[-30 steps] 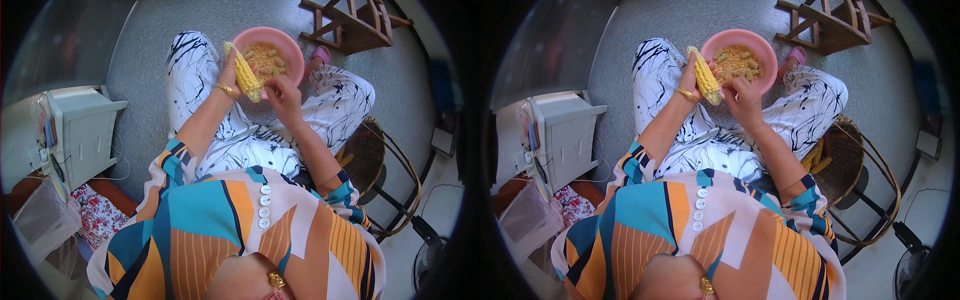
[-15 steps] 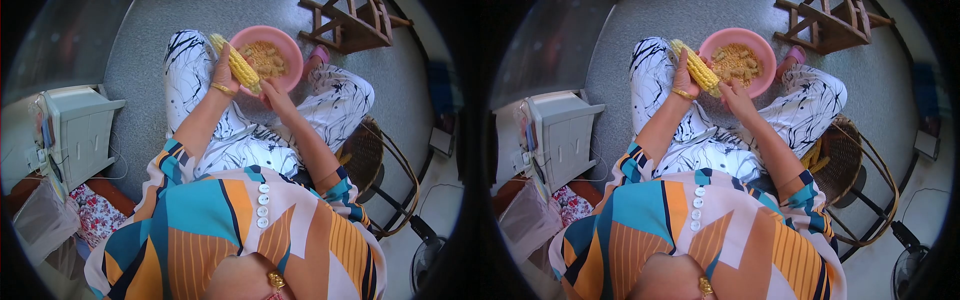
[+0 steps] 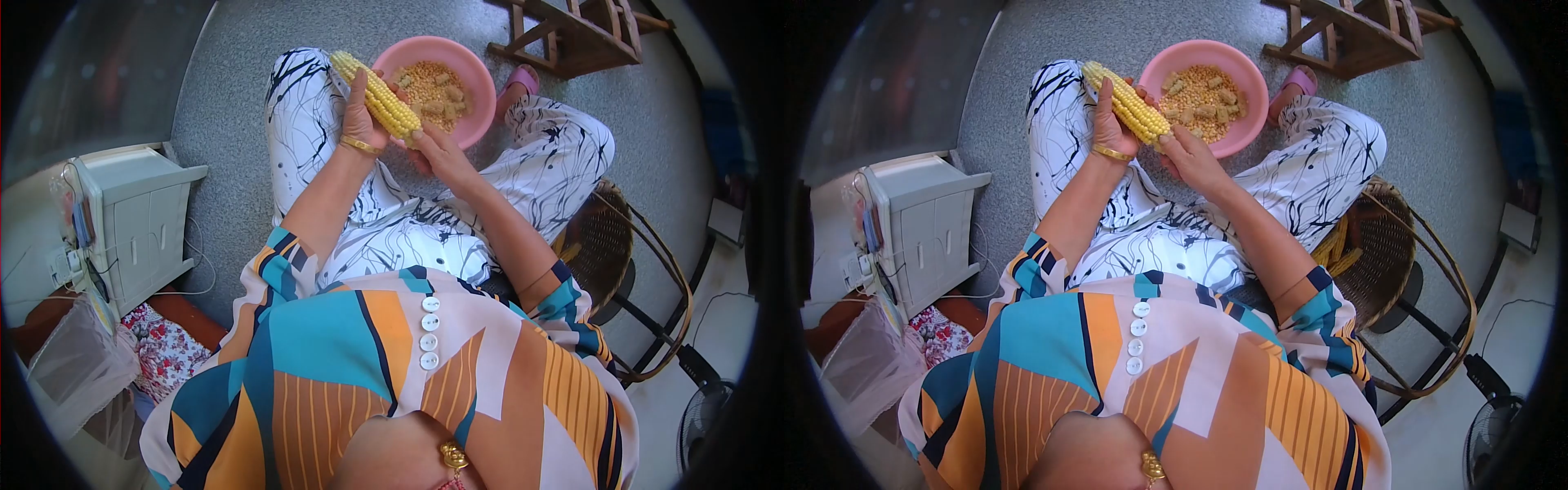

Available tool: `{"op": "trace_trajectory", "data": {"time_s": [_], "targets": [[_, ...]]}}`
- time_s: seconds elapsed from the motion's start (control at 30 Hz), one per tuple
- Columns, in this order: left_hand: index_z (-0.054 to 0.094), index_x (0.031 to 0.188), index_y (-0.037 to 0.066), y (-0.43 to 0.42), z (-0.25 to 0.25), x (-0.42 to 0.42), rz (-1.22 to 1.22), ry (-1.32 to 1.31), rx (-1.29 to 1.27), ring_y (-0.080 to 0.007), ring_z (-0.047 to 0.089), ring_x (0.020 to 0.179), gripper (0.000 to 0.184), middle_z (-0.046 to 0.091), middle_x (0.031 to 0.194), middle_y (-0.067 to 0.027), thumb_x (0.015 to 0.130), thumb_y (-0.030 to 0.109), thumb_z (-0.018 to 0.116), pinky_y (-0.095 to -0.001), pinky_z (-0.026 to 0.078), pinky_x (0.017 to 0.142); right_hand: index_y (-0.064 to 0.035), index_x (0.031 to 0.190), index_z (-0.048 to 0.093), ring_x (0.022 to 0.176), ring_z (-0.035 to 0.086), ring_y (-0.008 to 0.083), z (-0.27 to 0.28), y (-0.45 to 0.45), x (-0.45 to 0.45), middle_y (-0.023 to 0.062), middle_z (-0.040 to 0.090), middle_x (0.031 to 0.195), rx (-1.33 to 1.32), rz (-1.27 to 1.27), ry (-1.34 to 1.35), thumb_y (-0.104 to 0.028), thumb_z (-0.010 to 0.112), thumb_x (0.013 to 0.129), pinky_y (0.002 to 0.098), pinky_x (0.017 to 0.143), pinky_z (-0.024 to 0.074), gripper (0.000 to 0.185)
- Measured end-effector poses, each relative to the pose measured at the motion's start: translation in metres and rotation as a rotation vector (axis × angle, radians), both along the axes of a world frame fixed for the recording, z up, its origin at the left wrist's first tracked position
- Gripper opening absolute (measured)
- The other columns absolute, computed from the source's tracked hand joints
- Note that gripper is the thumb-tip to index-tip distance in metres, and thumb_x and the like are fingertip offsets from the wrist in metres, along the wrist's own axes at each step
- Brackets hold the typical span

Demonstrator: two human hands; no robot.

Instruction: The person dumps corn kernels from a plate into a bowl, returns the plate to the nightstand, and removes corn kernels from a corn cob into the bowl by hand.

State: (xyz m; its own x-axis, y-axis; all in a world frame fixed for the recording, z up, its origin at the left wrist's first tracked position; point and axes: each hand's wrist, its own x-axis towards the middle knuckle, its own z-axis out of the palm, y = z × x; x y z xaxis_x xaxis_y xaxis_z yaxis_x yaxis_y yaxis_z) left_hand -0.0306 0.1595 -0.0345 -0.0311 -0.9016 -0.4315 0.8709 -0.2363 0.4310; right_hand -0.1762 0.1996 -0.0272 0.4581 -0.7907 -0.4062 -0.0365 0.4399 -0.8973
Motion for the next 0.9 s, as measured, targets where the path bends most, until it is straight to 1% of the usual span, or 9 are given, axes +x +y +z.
{"op": "trace_trajectory", "data": {"time_s": [0.3, 0.4, 0.5, 0.57, 0.6, 0.7, 0.77, 0.8, 0.9], "targets": [[0.043, 0.099, 0.012, 0.001, -0.001, -0.001, -0.013, -0.016, -0.025, -0.0199, 0.054, 0.067, 0.049, 0.053, 0.072, -0.0065, 0.069, 0.04, 0.07, -0.0351, 0.048, 0.064, -0.001, 0.081, 0.044, 0.056, 0.044, 0.0127, -0.009, -0.001, -0.001, 0.0044, 0.047, 0.064, -0.182, 0.013, 0.098, -0.024, 0.038, 0.086, 0.027, 0.05, 0.0363, 0.024], [0.044, 0.097, 0.012, 0.001, 0.0, -0.001, -0.015, -0.016, -0.03, -0.0197, 0.054, 0.067, 0.047, 0.053, 0.072, -0.0062, 0.069, 0.039, 0.07, -0.0351, 0.048, 0.064, -0.001, 0.082, 0.043, 0.057, 0.044, 0.0131, -0.01, -0.001, -0.002, 0.0044, 0.046, 0.064, -0.163, 0.03, 0.103, -0.024, 0.037, 0.086, 0.0275, 0.051, 0.0364, 0.024], [0.045, 0.096, 0.013, 0.001, 0.0, 0.0, -0.014, -0.007, -0.036, -0.0195, 0.054, 0.068, 0.046, 0.053, 0.072, -0.0059, 0.069, 0.039, 0.07, -0.0351, 0.048, 0.065, -0.0007, 0.084, 0.045, 0.057, 0.044, 0.0127, -0.011, -0.002, -0.001, 0.0046, 0.046, 0.064, -0.15, 0.028, 0.112, -0.028, 0.039, 0.087, 0.0268, 0.05, 0.0359, 0.028], [0.045, 0.097, 0.013, 0.001, 0.001, 0.0, -0.015, 0.005, -0.037, -0.0196, 0.054, 0.07, 0.047, 0.054, 0.074, -0.0059, 0.069, 0.039, 0.071, -0.0348, 0.048, 0.068, -0.0004, 0.086, 0.047, 0.06, 0.047, 0.0137, -0.002, -0.002, -0.002, 0.0048, 0.048, 0.066, -0.003, -0.01, 0.01, -0.032, 0.041, 0.088, 0.0284, 0.052, 0.0375, 0.032], [0.045, 0.1, 0.012, 0.002, 0.001, 0.0, -0.028, -0.011, -0.049, -0.02, 0.054, 0.076, 0.051, 0.054, 0.079, -0.0062, 0.068, 0.041, 0.071, -0.0351, 0.047, 0.071, -0.0003, 0.087, 0.047, 0.061, 0.048, 0.0143, 0.002, -0.002, -0.003, 0.005, 0.049, 0.067, 0.071, -0.03, -0.041, -0.034, 0.042, 0.088, 0.0292, 0.053, 0.0382, 0.034], [0.044, 0.107, 0.009, 0.001, 0.002, -0.001, -0.076, -0.057, -0.087, -0.022, 0.052, 0.09, 0.062, 0.053, 0.092, -0.0072, 0.065, 0.045, 0.072, -0.0374, 0.044, 0.082, -0.0005, 0.092, 0.047, 0.065, 0.054, 0.0201, -0.006, -0.001, 0.0, 0.0092, 0.054, 0.071, -0.26, -0.208, 0.188, -0.038, 0.045, 0.087, 0.0343, 0.056, 0.041, 0.037], [0.042, 0.108, 0.007, 0.0, 0.002, -0.002, -0.116, -0.083, -0.111, -0.0242, 0.049, 0.097, 0.067, 0.05, 0.096, -0.0083, 0.062, 0.046, 0.072, -0.0406, 0.04, 0.092, -0.0008, 0.093, 0.046, 0.069, 0.057, 0.0271, -0.001, -0.004, -0.004, 0.0143, 0.056, 0.075, -0.442, -0.21, 0.327, -0.034, 0.048, 0.086, 0.038, 0.058, 0.0418, 0.034], [0.042, 0.109, 0.007, 0.0, 0.002, -0.003, -0.134, -0.092, -0.105, -0.0241, 0.049, 0.099, 0.068, 0.049, 0.098, -0.0081, 0.062, 0.044, 0.073, -0.0402, 0.039, 0.093, -0.001, 0.093, 0.046, 0.071, 0.058, 0.0305, 0.001, -0.005, -0.005, 0.0168, 0.057, 0.078, -0.532, -0.21, 0.398, -0.033, 0.049, 0.086, 0.0399, 0.06, 0.0423, 0.033], [0.04, 0.112, 0.006, 0.005, 0.006, -0.005, -0.183, -0.106, -0.095, -0.0236, 0.048, 0.102, 0.069, 0.048, 0.103, -0.008, 0.062, 0.039, 0.074, -0.0395, 0.038, 0.095, -0.0015, 0.093, 0.043, 0.074, 0.056, 0.0378, 0.003, -0.003, -0.004, 0.0222, 0.055, 0.078, -0.648, -0.203, 0.46, -0.027, 0.051, 0.085, 0.043, 0.061, 0.0417, 0.028]]}}
